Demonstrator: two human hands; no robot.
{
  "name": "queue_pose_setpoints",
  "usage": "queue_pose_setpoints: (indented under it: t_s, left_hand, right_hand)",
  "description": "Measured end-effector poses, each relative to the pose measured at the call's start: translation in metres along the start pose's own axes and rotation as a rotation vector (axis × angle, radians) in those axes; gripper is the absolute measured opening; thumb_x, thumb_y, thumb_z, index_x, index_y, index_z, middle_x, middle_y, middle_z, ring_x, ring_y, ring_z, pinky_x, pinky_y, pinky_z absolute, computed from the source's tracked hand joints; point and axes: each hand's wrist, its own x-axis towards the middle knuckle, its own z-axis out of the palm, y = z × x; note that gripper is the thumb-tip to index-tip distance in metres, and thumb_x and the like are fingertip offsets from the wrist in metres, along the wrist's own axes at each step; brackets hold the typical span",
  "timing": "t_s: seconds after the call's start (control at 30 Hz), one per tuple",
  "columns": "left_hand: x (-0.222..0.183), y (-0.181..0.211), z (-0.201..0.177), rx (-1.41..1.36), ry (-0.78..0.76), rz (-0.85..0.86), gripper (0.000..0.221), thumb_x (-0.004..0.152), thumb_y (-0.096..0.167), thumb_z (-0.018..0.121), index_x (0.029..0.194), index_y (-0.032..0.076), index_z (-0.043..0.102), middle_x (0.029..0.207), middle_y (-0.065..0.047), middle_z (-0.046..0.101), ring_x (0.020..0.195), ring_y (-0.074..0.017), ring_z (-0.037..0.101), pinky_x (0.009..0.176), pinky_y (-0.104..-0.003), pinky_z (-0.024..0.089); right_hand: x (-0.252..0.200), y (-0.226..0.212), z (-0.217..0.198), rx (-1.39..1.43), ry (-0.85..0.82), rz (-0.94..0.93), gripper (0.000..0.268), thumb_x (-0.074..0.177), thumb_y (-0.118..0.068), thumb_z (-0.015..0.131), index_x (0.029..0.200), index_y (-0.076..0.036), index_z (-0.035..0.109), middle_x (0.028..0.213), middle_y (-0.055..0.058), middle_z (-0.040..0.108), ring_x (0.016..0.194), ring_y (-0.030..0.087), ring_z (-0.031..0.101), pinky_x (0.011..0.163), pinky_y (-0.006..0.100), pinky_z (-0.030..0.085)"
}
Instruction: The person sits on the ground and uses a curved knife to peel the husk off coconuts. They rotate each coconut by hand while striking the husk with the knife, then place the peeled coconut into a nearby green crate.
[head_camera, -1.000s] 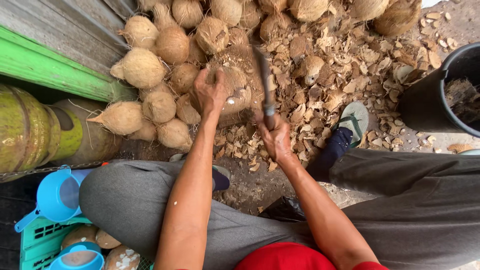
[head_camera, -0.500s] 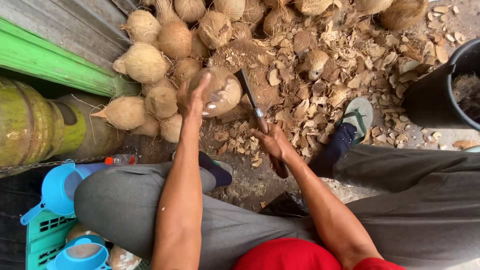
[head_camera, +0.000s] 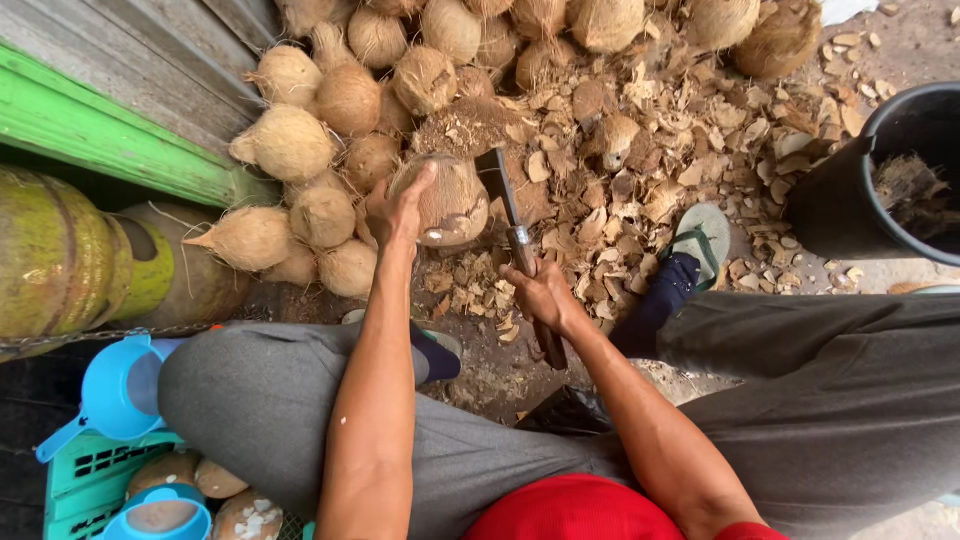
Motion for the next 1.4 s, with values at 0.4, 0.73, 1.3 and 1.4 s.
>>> queue_pose_setpoints:
  t_s: [0.4,0.73,1.3,1.4]
  left_hand:
    - [-0.016,0.038,0.024,0.343,0.125,-0.024,0.103,0.071,0.069,0.078,0.145,0.006,0.044,0.149,-0.023,0.045,0.135,-0.0366,0.048,0.113,-0.060,0.032]
    - [0.004,0.038,0.035,0.531,0.153,0.068,0.090,0.079,0.077,0.058,0.135,0.006,0.059,0.122,-0.020,0.065,0.102,-0.0308,0.068,0.088,-0.051,0.054]
    - [-0.008,0.040,0.029,0.403,0.137,0.096,0.089,0.083,0.069,0.063,0.139,0.001,0.052,0.127,-0.025,0.060,0.076,-0.0226,0.074,0.067,-0.040,0.059]
    - [-0.013,0.052,0.036,0.470,0.096,-0.009,0.083,0.085,0.070,0.063,0.133,0.003,0.066,0.115,-0.032,0.073,0.080,-0.0269,0.066,0.073,-0.044,0.057]
  right_hand:
    - [0.002,0.006,-0.019,0.062,0.013,-0.020,0.032,0.098,-0.029,0.068,0.084,-0.004,0.054,0.052,0.003,0.053,0.035,0.012,0.042,0.030,0.026,0.036]
    - [-0.012,-0.034,-0.038,0.118,0.119,-0.173,0.038,0.097,-0.036,0.066,0.075,-0.011,0.048,0.054,0.001,0.051,0.036,0.010,0.044,0.030,0.026,0.042]
    - [-0.005,-0.036,-0.025,0.184,0.369,-0.499,0.036,0.099,-0.024,0.067,0.069,-0.011,0.053,0.055,0.004,0.055,0.037,0.011,0.048,0.032,0.027,0.046]
    - [0.003,-0.030,-0.019,-0.139,0.244,-0.042,0.036,0.098,-0.025,0.068,0.071,-0.012,0.050,0.057,0.001,0.049,0.041,0.010,0.039,0.033,0.027,0.038]
